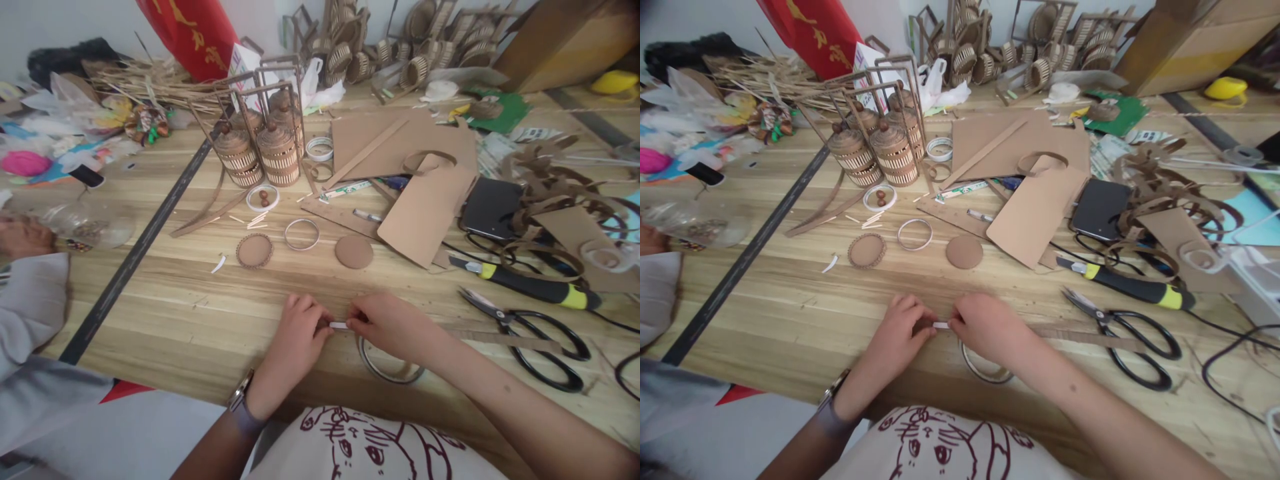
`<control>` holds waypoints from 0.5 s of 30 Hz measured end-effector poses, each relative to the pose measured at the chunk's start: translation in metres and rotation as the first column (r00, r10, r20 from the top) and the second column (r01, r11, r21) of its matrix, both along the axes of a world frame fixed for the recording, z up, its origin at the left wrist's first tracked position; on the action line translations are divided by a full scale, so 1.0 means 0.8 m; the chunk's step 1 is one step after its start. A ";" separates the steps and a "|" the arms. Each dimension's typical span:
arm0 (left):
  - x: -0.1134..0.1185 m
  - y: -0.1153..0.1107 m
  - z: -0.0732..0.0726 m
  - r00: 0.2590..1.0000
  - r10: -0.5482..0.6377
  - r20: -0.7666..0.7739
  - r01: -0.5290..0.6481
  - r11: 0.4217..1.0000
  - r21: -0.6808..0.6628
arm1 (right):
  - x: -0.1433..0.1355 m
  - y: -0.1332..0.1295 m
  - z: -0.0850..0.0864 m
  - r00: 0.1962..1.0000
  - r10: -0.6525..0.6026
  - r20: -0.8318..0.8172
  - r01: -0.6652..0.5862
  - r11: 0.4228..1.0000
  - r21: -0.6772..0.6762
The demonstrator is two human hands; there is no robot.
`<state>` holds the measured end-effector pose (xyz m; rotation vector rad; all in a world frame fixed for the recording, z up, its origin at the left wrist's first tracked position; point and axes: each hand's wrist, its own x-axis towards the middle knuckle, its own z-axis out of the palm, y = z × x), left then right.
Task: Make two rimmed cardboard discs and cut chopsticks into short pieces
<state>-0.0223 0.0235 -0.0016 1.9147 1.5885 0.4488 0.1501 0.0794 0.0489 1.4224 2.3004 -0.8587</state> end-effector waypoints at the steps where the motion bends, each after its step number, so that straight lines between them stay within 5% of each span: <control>1: 0.000 0.000 0.000 1.000 -0.002 0.001 0.002 1.000 -0.001 | -0.001 0.000 0.001 1.000 0.001 0.008 -0.001 1.000 0.003; 15: 0.002 0.000 0.006 1.000 0.000 -0.003 0.000 0.999 -0.032 | -0.011 -0.007 0.005 0.995 0.000 0.103 -0.009 0.997 0.078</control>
